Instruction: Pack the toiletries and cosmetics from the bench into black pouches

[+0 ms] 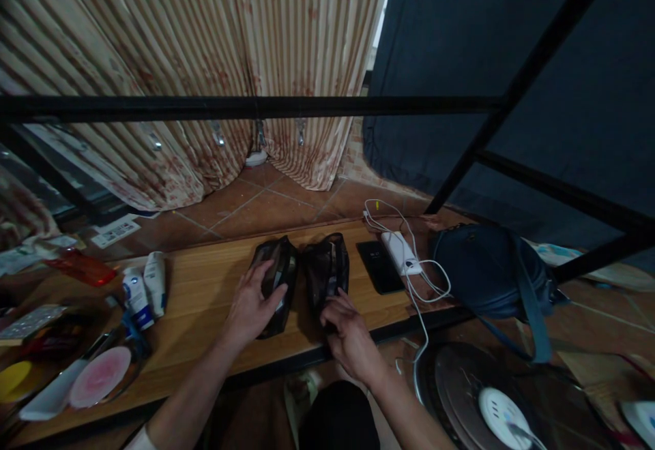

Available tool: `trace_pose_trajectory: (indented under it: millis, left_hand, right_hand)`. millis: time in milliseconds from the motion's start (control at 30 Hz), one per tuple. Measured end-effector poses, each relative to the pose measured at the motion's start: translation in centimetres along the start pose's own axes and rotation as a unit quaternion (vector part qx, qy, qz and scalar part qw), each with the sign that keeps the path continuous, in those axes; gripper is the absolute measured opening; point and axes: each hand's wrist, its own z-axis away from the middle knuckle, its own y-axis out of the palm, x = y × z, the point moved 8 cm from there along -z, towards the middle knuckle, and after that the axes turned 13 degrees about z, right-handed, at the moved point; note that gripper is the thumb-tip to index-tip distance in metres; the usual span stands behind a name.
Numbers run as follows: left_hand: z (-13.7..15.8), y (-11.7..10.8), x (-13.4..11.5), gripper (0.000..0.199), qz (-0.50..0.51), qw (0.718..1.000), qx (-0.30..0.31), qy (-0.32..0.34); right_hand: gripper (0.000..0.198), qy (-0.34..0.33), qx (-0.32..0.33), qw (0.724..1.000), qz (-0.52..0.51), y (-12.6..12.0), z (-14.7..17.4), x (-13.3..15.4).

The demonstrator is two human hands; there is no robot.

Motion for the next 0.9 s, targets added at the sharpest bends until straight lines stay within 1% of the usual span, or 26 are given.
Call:
trace_pose_trajectory:
  millis: [100,167,233,333,367,433,500,600,733,800,900]
  left_hand:
    - [0.8,-1.1,1.4,0.060,-0.006,1.000,-0.001,-0.028]
    - [1.5,-1.9,3.2,0.063,0.024,0.998,0.007,-0.062]
    - [2.2,-2.3,5.2,0.063,0.066,0.993,0.014,-0.100]
    - [2.9,-1.7,7.1,0.065,0.112,0.985,0.031,-0.130]
    - [2.9,-1.3,7.4,0.066,0.120,0.983,0.037,-0.132]
    - [2.7,-0.2,7.3,0.068,0.126,0.983,0.045,-0.130]
    - [2.4,1.0,6.7,0.068,0.122,0.984,0.048,-0.124]
    - [2.1,2.5,5.5,0.070,0.123,0.984,0.050,-0.115]
    - [2.0,4.5,4.3,0.074,0.135,0.980,0.071,-0.126]
    - [1.9,5.2,3.8,0.076,0.130,0.982,0.076,-0.115]
    - [1.6,5.5,3.2,0.075,0.127,0.986,0.070,-0.084]
  right_hand:
    - [0.018,0.044,-0.022,0.998,-0.040,-1.0,0.1,-1.7]
    - [0.015,0.069,-0.028,0.995,-0.062,-1.4,0.3,-3.0]
    - [0.012,0.109,-0.030,0.990,-0.081,-1.4,0.7,-4.6]
    - [0.006,0.190,-0.051,0.976,-0.092,-1.5,1.8,-7.3]
    - [0.010,0.216,-0.060,0.970,-0.093,-1.6,2.3,-8.2]
    - [0.021,0.258,-0.071,0.958,-0.097,-1.7,3.2,-9.7]
    - [0.028,0.281,-0.071,0.952,-0.104,-1.7,3.9,-10.6]
    - [0.030,0.303,-0.071,0.945,-0.101,-1.8,4.6,-11.2]
    - [0.035,0.332,-0.084,0.935,-0.097,-1.8,5.0,-11.9]
    - [0.038,0.340,-0.093,0.931,-0.096,-1.8,5.0,-12.2]
    - [0.040,0.339,-0.099,0.931,-0.088,-1.9,5.0,-12.4]
